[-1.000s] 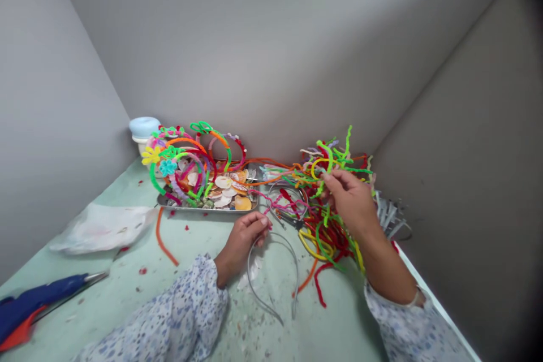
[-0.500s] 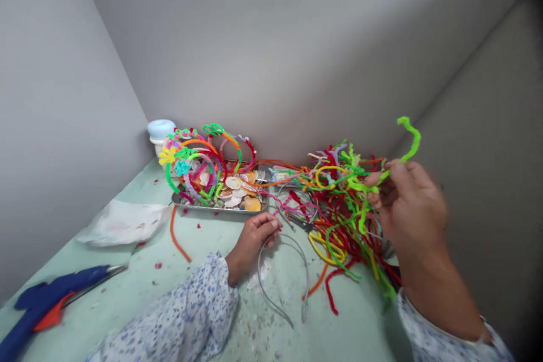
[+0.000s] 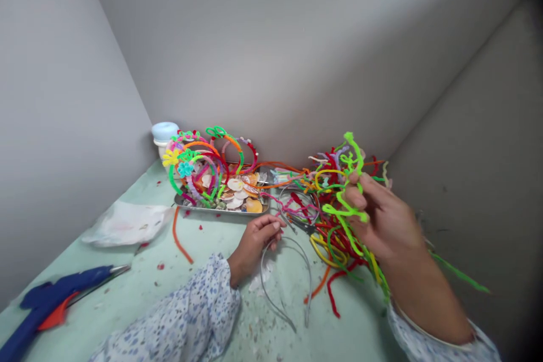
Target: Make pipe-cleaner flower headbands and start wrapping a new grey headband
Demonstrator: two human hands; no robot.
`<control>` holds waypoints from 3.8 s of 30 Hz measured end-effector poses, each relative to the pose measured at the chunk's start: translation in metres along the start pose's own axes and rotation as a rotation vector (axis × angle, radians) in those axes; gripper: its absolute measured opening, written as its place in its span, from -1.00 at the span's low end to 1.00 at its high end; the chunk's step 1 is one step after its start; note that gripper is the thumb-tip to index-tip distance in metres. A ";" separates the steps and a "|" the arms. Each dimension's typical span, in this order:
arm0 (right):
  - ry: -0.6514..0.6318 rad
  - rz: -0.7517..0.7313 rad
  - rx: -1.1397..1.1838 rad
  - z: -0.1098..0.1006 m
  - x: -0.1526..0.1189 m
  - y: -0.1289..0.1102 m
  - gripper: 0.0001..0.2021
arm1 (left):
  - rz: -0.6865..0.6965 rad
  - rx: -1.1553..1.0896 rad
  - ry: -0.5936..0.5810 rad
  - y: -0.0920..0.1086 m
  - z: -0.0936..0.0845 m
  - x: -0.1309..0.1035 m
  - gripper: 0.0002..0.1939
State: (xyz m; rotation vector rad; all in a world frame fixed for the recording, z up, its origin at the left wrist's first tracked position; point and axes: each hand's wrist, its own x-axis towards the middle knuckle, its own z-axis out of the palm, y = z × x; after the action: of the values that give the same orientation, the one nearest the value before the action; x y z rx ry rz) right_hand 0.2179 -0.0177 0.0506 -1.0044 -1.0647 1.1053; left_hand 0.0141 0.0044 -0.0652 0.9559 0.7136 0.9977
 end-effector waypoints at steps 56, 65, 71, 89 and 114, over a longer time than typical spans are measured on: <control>0.481 -0.354 -0.233 -0.031 0.035 0.055 -0.74 | 0.059 0.014 0.057 -0.005 -0.002 0.007 -0.69; 0.058 -0.114 -1.466 -0.056 0.014 0.007 -0.78 | 0.085 0.079 0.065 -0.007 -0.002 0.006 -0.68; -0.197 -0.143 -1.314 0.002 -0.009 0.016 -0.62 | 0.070 0.089 0.051 -0.006 -0.001 0.005 -0.68; -0.958 0.254 -1.030 0.004 -0.022 0.016 -0.72 | 0.117 -0.049 0.143 -0.009 -0.005 0.010 -0.73; -0.387 0.037 -0.449 0.020 0.007 0.085 -0.69 | 0.082 0.113 -0.094 -0.005 0.005 0.001 -0.73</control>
State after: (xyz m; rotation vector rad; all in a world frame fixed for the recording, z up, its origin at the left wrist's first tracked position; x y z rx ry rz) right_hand 0.1843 0.0047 -0.0267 -1.1892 -1.6643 1.1427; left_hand 0.0206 0.0028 -0.0682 1.1308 0.6618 0.9859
